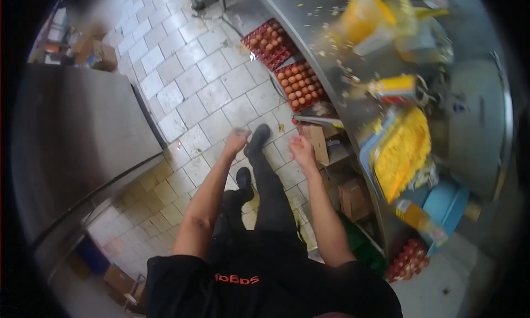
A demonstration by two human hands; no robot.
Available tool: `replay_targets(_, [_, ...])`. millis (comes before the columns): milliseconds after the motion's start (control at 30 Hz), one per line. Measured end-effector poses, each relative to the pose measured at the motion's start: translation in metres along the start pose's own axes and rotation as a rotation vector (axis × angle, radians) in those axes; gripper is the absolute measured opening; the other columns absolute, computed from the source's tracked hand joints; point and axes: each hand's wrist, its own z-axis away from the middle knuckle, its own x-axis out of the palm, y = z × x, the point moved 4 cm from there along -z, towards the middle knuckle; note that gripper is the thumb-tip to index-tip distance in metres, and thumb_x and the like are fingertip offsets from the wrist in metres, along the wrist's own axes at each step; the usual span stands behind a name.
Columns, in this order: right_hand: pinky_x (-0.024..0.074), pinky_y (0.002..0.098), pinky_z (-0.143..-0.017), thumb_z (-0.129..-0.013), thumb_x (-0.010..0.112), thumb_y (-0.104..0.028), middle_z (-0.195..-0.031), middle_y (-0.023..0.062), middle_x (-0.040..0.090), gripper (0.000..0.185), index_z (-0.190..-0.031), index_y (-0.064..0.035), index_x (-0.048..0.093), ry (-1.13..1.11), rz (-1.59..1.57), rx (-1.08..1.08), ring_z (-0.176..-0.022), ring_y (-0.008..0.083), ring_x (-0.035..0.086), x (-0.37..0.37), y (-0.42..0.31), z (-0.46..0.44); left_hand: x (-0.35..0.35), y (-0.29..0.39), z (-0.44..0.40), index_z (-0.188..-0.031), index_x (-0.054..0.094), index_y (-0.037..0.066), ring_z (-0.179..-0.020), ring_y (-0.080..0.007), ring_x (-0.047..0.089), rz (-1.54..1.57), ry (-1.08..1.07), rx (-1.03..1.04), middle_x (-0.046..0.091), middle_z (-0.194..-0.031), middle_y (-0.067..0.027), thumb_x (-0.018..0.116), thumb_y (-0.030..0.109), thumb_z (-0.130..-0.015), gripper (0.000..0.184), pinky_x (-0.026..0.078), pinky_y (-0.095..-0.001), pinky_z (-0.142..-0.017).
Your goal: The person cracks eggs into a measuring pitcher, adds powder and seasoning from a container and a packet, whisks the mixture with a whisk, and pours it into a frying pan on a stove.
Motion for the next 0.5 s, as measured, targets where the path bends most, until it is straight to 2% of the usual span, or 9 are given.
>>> replay_targets(33, [0.0468, 0.0263, -0.053, -0.092, 0.062, -0.013, -0.086, 0.0001, 0.063, 0.028, -0.119, -0.0097, 0.056, 0.019, -0.08, 0.098, -0.07, 0.0088, 0.058, 0.014, -0.015, -0.03, -0.006, 0.033, -0.004, -0.111, 0.063, -0.002, -0.086, -0.0262, 0.069, -0.042, 0.027, -0.007, 0.071, -0.096, -0.0169, 0.07, 0.04, -0.083, 0.051, 0.052, -0.0369, -0.084])
replay_targets(100, [0.0467, 0.0258, -0.052, -0.092, 0.061, -0.014, -0.086, 0.0014, 0.061, 0.031, -0.122, -0.0104, 0.054, 0.019, -0.108, 0.147, -0.07, 0.0099, 0.059, 0.018, 0.019, -0.114, 0.001, 0.017, -0.084, -0.113, 0.062, -0.002, -0.091, -0.0292, 0.069, -0.132, 0.12, 0.091, 0.071, -0.098, -0.0188, 0.07, 0.039, -0.083, 0.051, 0.052, -0.0375, -0.084])
replay_targets(200, [0.0467, 0.0272, -0.052, -0.09, 0.062, -0.01, -0.094, 0.0043, 0.06, 0.039, -0.127, -0.0061, 0.053, 0.231, -0.068, 0.332, -0.072, 0.012, 0.058, 0.013, 0.048, -0.204, 0.019, 0.067, -0.152, -0.115, 0.061, 0.001, -0.098, -0.0327, 0.067, -0.048, 0.096, 0.222, 0.07, -0.102, -0.0203, 0.07, 0.036, -0.084, 0.048, 0.052, -0.0391, -0.087])
replay_targets(233, [0.0475, 0.0267, -0.053, -0.089, 0.062, -0.01, -0.096, 0.0048, 0.059, 0.036, -0.125, -0.0072, 0.054, 0.254, -0.102, 0.382, -0.073, 0.0133, 0.059, 0.003, 0.065, -0.239, 0.028, 0.082, -0.177, -0.114, 0.062, 0.001, -0.094, -0.0288, 0.069, -0.083, 0.142, 0.309, 0.07, -0.105, -0.0177, 0.07, 0.037, -0.085, 0.047, 0.053, -0.037, -0.085])
replay_targets(333, [0.0511, 0.0261, -0.056, -0.087, 0.063, -0.012, -0.1, 0.0057, 0.057, 0.027, -0.113, -0.0098, 0.056, 0.39, -0.19, 0.541, -0.077, 0.0176, 0.06, -0.012, 0.089, -0.291, 0.078, 0.111, -0.279, -0.115, 0.062, -0.001, -0.096, -0.0361, 0.068, -0.111, 0.053, 0.512, 0.069, -0.105, -0.0226, 0.066, 0.041, -0.087, 0.05, 0.053, -0.0403, -0.087])
replay_targets(367, [0.053, 0.0273, -0.059, -0.086, 0.063, -0.012, -0.099, 0.0055, 0.057, 0.02, -0.104, -0.0097, 0.056, 0.384, -0.211, 0.601, -0.078, 0.0195, 0.06, -0.031, 0.117, -0.318, 0.098, 0.124, -0.313, -0.116, 0.061, -0.001, -0.097, -0.0385, 0.067, -0.206, -0.041, 0.471, 0.068, -0.104, -0.0247, 0.064, 0.043, -0.087, 0.053, 0.053, -0.0415, -0.086])
replay_targets(400, [0.0533, 0.0275, -0.059, -0.086, 0.063, -0.012, -0.099, 0.0057, 0.058, 0.02, -0.104, -0.0094, 0.056, 0.422, -0.253, 0.62, -0.078, 0.0196, 0.06, -0.034, 0.133, -0.331, 0.129, 0.125, -0.353, -0.116, 0.061, -0.003, -0.094, -0.0399, 0.067, -0.119, 0.005, 0.642, 0.068, -0.099, -0.026, 0.064, 0.045, -0.087, 0.056, 0.053, -0.043, -0.084])
replay_targets(467, [0.0537, 0.0278, -0.06, -0.085, 0.063, -0.012, -0.099, 0.0063, 0.058, 0.019, -0.103, -0.0088, 0.056, 0.467, -0.271, 0.68, -0.077, 0.0198, 0.06, -0.033, 0.139, -0.353, 0.177, 0.139, -0.414, -0.144, 0.045, 0.008, -0.115, -0.0415, 0.059, -0.328, -0.242, 0.649, 0.056, -0.133, -0.0256, 0.047, 0.043, -0.096, 0.059, 0.051, -0.0443, -0.095])
replay_targets(500, [0.0527, 0.0272, -0.06, -0.084, 0.064, -0.012, -0.096, 0.0054, 0.058, 0.02, -0.103, -0.0094, 0.057, 0.462, -0.338, 0.667, -0.079, 0.0196, 0.06, -0.042, 0.152, -0.361, 0.194, 0.14, -0.431, -0.138, 0.051, 0.005, -0.115, -0.0404, 0.059, -0.455, -0.285, 0.699, 0.056, -0.133, -0.0252, 0.046, 0.042, -0.097, 0.055, 0.051, -0.0443, -0.093])
